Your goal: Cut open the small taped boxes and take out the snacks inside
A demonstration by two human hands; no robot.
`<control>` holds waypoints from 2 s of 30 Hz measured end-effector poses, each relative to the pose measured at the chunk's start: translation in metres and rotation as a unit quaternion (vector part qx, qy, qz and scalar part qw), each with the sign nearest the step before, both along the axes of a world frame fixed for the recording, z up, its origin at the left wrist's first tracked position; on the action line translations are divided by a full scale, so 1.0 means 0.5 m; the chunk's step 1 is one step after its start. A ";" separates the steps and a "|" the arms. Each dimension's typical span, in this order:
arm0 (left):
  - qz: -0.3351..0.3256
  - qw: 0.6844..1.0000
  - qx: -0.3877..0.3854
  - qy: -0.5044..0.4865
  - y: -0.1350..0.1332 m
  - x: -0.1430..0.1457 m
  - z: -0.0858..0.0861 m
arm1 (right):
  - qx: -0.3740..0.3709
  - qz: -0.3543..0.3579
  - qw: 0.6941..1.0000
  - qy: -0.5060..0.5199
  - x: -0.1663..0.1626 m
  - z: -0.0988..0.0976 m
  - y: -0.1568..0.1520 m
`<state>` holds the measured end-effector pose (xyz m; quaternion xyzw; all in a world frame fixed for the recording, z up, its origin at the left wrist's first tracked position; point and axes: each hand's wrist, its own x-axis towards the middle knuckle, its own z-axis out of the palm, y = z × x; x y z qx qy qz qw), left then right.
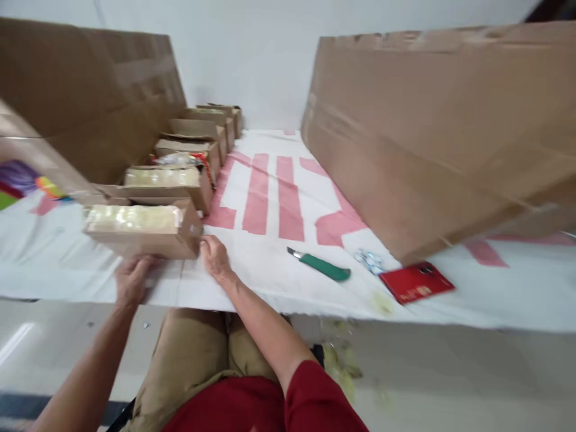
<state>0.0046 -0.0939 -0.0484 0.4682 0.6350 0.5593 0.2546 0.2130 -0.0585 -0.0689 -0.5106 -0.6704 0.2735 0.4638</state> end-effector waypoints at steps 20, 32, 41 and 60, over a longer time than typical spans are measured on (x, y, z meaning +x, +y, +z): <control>0.051 0.997 -0.059 -0.026 0.001 0.011 0.017 | -0.092 -0.166 0.905 -0.382 0.599 0.081 -0.265; 0.019 0.995 -0.032 0.095 0.004 -0.016 -0.018 | -0.096 -0.317 0.851 -0.408 0.638 0.073 -0.130; -0.067 0.963 -0.007 0.262 -0.010 0.000 -0.011 | -0.025 -0.143 0.883 -0.447 0.479 0.065 -0.125; -0.190 0.850 0.106 0.479 -0.184 -0.013 -0.069 | 0.138 0.014 0.876 -0.462 0.413 -0.035 -0.214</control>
